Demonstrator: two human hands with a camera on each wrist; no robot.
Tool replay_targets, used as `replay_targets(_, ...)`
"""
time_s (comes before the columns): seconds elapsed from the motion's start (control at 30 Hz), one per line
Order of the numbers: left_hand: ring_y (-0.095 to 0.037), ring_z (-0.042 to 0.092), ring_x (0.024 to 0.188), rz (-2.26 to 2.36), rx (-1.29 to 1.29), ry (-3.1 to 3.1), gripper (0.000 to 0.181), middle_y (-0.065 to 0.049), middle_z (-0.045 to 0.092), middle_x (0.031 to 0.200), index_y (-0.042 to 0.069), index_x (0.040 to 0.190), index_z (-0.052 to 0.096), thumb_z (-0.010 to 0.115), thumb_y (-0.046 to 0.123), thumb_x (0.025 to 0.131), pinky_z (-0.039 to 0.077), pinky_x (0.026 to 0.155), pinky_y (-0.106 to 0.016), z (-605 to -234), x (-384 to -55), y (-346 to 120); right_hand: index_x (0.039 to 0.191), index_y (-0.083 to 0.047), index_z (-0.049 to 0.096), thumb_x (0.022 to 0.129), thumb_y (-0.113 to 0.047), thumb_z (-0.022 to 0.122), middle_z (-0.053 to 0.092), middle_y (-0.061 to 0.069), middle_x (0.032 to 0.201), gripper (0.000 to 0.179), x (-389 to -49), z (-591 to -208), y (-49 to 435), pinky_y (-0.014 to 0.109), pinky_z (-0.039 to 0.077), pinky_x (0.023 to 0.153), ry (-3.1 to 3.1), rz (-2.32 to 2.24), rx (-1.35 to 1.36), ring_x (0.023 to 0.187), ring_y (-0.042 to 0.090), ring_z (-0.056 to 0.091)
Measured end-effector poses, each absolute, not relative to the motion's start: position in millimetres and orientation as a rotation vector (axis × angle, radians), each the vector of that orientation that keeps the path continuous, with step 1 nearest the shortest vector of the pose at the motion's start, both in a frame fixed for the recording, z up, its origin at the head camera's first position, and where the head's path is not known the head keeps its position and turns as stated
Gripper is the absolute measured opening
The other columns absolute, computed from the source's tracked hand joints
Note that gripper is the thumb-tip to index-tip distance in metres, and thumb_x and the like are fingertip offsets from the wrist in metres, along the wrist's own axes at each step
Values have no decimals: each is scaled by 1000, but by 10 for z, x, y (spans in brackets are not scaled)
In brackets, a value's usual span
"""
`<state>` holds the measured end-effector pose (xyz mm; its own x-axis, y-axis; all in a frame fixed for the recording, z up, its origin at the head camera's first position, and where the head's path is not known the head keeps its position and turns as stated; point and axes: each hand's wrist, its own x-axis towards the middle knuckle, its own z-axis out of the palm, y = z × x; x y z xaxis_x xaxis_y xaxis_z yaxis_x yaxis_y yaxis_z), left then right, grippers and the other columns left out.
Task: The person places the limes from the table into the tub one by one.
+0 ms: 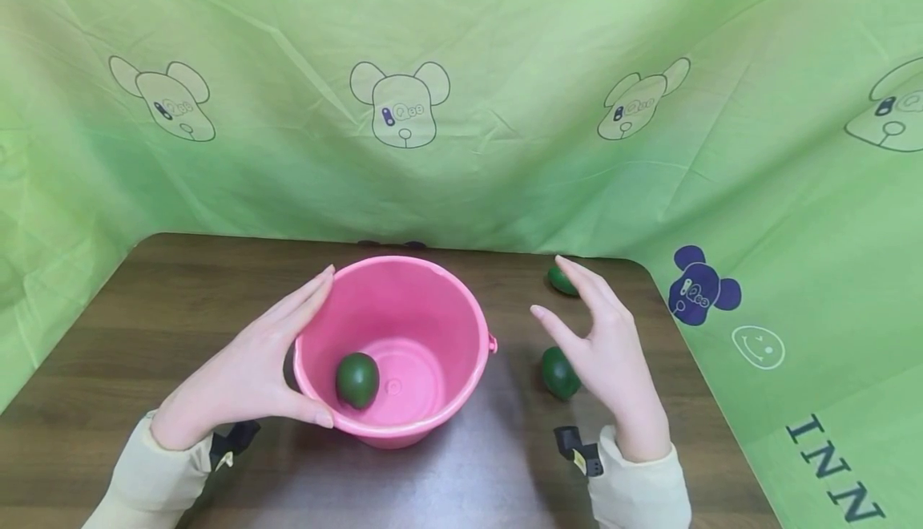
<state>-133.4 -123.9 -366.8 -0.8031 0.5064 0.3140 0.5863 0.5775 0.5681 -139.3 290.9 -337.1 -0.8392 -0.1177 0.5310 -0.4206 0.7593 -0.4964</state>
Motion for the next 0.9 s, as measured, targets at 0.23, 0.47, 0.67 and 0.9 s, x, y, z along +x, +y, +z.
replay_targets(0.23,-16,13,152,-1035,-930,-2687,142,14,3,168,19,164,14,80,83,56,33,114,-50,-3668,-1336,-1239,152,-33,49,91,-23,81,53,0,148,70,-1411,-3405,2984,13,35,101,-2532,860,348,131,30,51)
replay_targets(0.47,-15,13,152,-1033,-928,-2690,142,14,4,168,19,164,14,79,83,56,33,114,-50,-3670,-1336,-1238,154,-33,47,92,-30,79,51,5,150,69,-1413,-3439,3061,45,44,104,-2603,842,287,132,36,50)
replay_targets(0.67,-15,13,152,-1030,-934,-2679,143,14,4,169,19,164,14,80,83,55,33,114,-49,-3667,-1341,-1233,156,-29,45,94,-34,76,51,13,149,69,-1423,-3486,3125,62,43,99,-2668,859,260,130,42,51)
replay_targets(0.9,-16,13,152,-1029,-926,-2688,143,14,4,168,19,164,14,80,84,55,33,114,-49,-3655,-1334,-1232,157,-20,42,97,-35,73,52,19,147,70,-1448,-3530,3206,61,45,97,-2714,861,265,127,45,53)
